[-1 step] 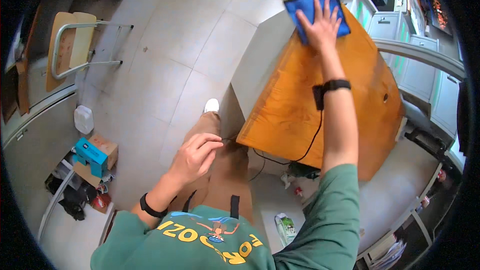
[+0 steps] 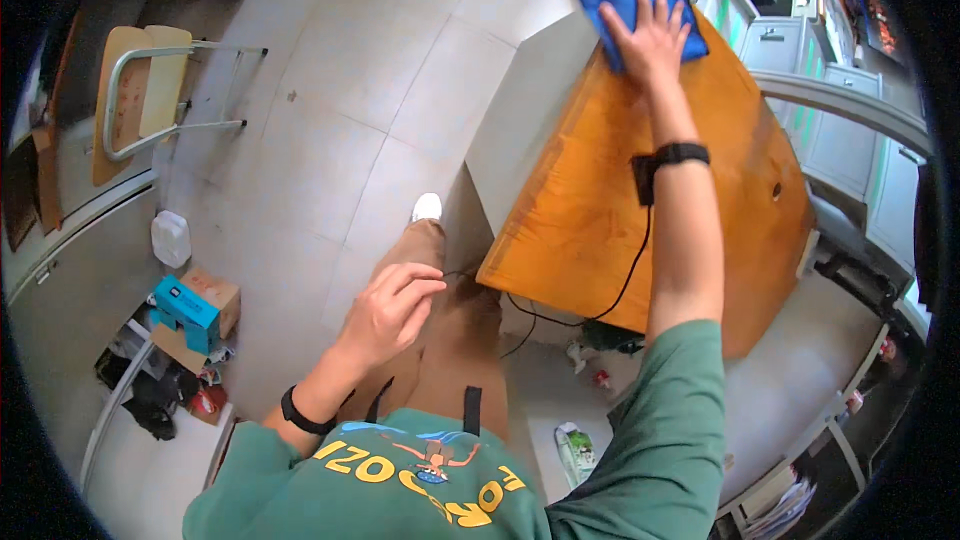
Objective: Wiping a wooden table with a blue cloth.
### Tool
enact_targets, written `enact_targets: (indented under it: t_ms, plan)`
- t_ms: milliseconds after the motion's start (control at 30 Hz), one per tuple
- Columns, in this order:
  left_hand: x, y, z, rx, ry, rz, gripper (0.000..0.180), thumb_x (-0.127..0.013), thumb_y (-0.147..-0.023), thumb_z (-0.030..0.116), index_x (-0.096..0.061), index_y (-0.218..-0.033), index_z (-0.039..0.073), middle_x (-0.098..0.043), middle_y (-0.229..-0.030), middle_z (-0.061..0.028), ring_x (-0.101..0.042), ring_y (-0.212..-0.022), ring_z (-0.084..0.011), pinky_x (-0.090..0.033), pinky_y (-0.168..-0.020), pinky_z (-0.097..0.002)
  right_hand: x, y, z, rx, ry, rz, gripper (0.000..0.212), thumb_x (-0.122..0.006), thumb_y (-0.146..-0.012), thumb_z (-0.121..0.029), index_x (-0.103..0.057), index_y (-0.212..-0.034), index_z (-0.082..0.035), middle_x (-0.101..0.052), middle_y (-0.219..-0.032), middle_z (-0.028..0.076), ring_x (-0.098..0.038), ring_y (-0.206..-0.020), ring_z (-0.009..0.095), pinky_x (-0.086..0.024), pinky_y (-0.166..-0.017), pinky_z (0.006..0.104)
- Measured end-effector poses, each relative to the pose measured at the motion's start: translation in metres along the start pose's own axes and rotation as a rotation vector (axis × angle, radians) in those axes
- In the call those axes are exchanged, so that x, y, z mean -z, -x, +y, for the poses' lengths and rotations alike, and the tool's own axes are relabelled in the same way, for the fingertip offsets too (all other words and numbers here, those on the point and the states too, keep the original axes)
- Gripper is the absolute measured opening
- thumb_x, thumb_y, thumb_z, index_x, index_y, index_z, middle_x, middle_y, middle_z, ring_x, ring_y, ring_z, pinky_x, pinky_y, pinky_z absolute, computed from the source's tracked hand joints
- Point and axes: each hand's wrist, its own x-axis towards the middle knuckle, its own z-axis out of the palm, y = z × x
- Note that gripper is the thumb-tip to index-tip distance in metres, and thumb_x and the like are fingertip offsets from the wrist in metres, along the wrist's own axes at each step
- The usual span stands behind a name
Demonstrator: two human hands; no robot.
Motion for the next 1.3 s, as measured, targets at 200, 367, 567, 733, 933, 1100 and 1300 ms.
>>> enact_targets:
  t_ms: [200, 367, 567, 733, 933, 1100, 1300]
  plan:
    - [0.011, 0.002, -0.015, 0.051, -0.051, -0.005, 0.022, -0.070, -0.091, -0.005, -0.073, -0.111, 0.005, -0.074, -0.118, -0.0108, -0.072, -0.108, -0.0322, -0.058, -0.091, -0.0408, -0.002, -0.012, -0.013, -0.197, 0.020, -0.206, 0.095, -0.053, -0.099, -0.074, -0.027, -0.172, -0.020, -0.018, -0.180, 0.016, -0.014, -0.163, 0.048, -0.010, -0.132, 0.0615]
    - [-0.001, -0.017, -0.007, 0.018, -0.022, -0.049, 0.021, -0.070, -0.093, -0.004, -0.073, -0.112, 0.004, -0.074, -0.117, -0.0108, -0.072, -0.107, -0.0325, -0.058, -0.091, -0.0415, 0.047, 0.156, -0.055, -0.099, -0.013, -0.049, 0.095, -0.059, -0.094, -0.077, -0.041, -0.167, -0.020, -0.029, -0.176, 0.018, -0.024, -0.159, 0.052, -0.019, -0.127, 0.0681]
    - [-0.028, -0.046, 0.009, -0.077, -0.034, -0.068, 0.020, -0.070, -0.094, -0.004, -0.073, -0.112, 0.004, -0.074, -0.117, -0.0106, -0.072, -0.107, -0.0330, -0.058, -0.091, -0.0416, 0.157, 0.401, -0.147, -0.402, -0.041, -0.358, 0.100, -0.068, -0.095, -0.065, -0.034, -0.169, -0.007, -0.015, -0.177, 0.029, -0.010, -0.160, 0.059, -0.016, -0.124, 0.0748]
    - [-0.053, -0.056, 0.026, -0.087, -0.045, -0.093, 0.021, -0.070, -0.093, -0.005, -0.073, -0.112, 0.003, -0.074, -0.117, -0.0109, -0.071, -0.108, -0.0331, -0.058, -0.091, -0.0412, 0.144, 0.364, -0.105, -0.397, -0.039, -0.280, 0.100, -0.067, -0.095, -0.067, -0.035, -0.168, -0.008, -0.015, -0.177, 0.028, -0.012, -0.159, 0.059, -0.015, -0.124, 0.0747]
    - [-0.085, -0.050, 0.056, -0.094, -0.108, -0.084, 0.022, -0.069, -0.092, -0.007, -0.073, -0.111, 0.003, -0.073, -0.119, -0.0134, -0.071, -0.109, -0.0344, -0.057, -0.092, -0.0404, 0.055, 0.168, 0.058, -0.302, 0.001, 0.047, 0.094, -0.057, -0.093, -0.080, -0.041, -0.167, -0.025, -0.029, -0.175, 0.023, -0.021, -0.158, 0.057, -0.016, -0.126, 0.0710]
    - [-0.106, -0.026, 0.077, 0.027, -0.144, -0.037, 0.023, -0.068, -0.092, -0.009, -0.074, -0.111, 0.002, -0.073, -0.118, -0.0145, -0.071, -0.109, -0.0340, -0.057, -0.095, -0.0417, 0.036, 0.063, 0.101, -0.367, 0.045, -0.121, 0.097, -0.050, -0.096, -0.080, -0.033, -0.170, -0.020, -0.021, -0.179, 0.018, -0.015, -0.162, 0.049, -0.008, -0.129, 0.0694]
    - [-0.132, -0.019, 0.085, 0.079, -0.130, -0.031, 0.018, -0.065, -0.096, -0.009, -0.072, -0.110, -0.001, -0.072, -0.118, -0.0169, -0.071, -0.111, -0.0337, -0.056, -0.097, -0.0407, 0.025, 0.102, 0.086, 0.067, -0.155, 0.011, 0.095, -0.050, -0.088, -0.090, -0.043, -0.165, -0.036, -0.031, -0.176, 0.011, -0.021, -0.162, 0.047, -0.010, -0.129, 0.0690]
